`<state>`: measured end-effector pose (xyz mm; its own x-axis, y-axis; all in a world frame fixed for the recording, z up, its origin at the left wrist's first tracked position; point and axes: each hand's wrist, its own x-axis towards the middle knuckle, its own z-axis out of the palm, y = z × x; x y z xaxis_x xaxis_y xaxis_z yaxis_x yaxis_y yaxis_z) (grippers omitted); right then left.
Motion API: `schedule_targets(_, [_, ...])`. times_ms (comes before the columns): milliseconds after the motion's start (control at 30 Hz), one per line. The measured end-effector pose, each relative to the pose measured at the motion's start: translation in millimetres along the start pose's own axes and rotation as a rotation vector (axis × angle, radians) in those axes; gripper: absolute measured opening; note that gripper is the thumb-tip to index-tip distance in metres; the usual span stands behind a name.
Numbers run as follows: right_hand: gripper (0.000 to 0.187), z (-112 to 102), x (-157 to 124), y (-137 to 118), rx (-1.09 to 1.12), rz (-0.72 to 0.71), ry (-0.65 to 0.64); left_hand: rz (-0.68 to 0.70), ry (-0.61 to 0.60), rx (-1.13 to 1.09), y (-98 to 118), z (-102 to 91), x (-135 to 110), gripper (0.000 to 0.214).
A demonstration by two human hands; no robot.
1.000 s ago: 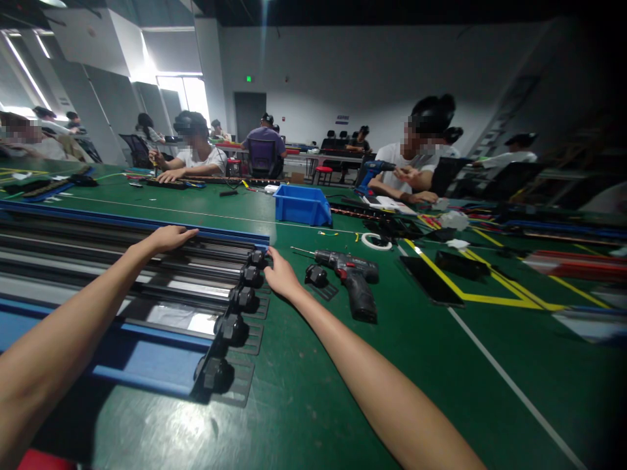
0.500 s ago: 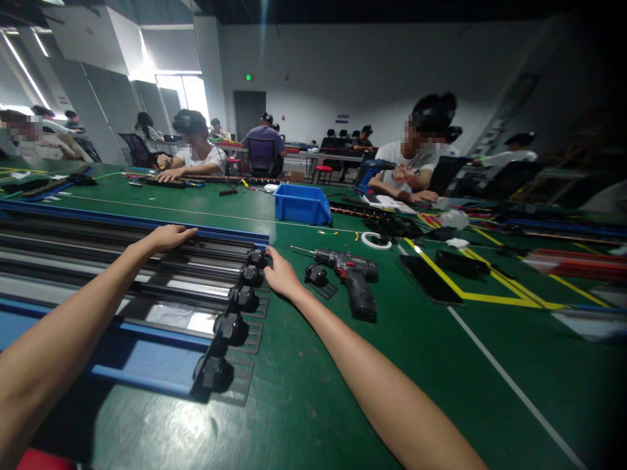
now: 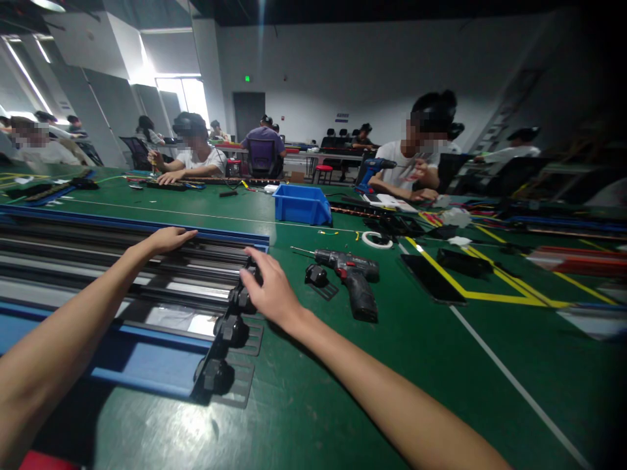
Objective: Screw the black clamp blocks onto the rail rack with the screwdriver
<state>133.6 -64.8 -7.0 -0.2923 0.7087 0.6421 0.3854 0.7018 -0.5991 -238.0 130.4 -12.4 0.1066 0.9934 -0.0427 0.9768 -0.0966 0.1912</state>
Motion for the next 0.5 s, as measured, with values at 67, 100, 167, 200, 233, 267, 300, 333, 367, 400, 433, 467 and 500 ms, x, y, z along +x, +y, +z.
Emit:
schedule_targets(67, [0.049,1,-13,-44,0.044,-0.171,-0.160,0.008,-0.004,0.010,-1,-0.3,0,0.100])
schedule_targets(100, [0.056,4,-22,-63,0.043,-0.265,-0.234,0.007,0.000,0.021,-1,-0.5,0,0.099])
schedule_targets(167, [0.063,16,-40,-88,-0.027,-0.427,-0.312,-0.013,0.011,0.052,-1,-0.7,1,0.096])
schedule_targets(200, [0.063,23,-49,-94,-0.077,-0.483,-0.334,-0.033,0.015,0.067,-1,-0.9,2,0.095])
schedule_targets(233, [0.060,31,-57,-96,-0.123,-0.535,-0.344,-0.052,0.016,0.077,-1,-1.1,2,0.095])
schedule_targets(267, [0.056,38,-64,-95,-0.166,-0.571,-0.350,-0.065,0.013,0.082,-2,-1.5,3,0.096])
schedule_targets(300, [0.052,44,-69,-92,-0.202,-0.602,-0.352,-0.068,0.003,0.078,-2,-1.8,4,0.096])
schedule_targets(333, [0.049,50,-72,-88,-0.232,-0.621,-0.352,-0.062,-0.008,0.069,-3,-2.3,4,0.097])
schedule_targets(367, [0.047,54,-74,-83,-0.257,-0.628,-0.349,-0.051,-0.020,0.053,-3,-2.7,4,0.098])
schedule_targets(400, [0.046,58,-74,-79,-0.277,-0.633,-0.345,-0.034,-0.033,0.033,-4,-3.1,4,0.098])
schedule_targets(433, [0.045,60,-74,-76,-0.292,-0.640,-0.342,-0.015,-0.044,0.011,-4,-3.4,3,0.098])
schedule_targets(467, [0.044,61,-73,-73,-0.302,-0.647,-0.341,-0.004,-0.036,-0.010,-3,-3.6,2,0.097])
schedule_targets(500, [0.043,62,-72,-71,-0.310,-0.654,-0.342,-0.002,-0.011,-0.027,-3,-3.7,1,0.096])
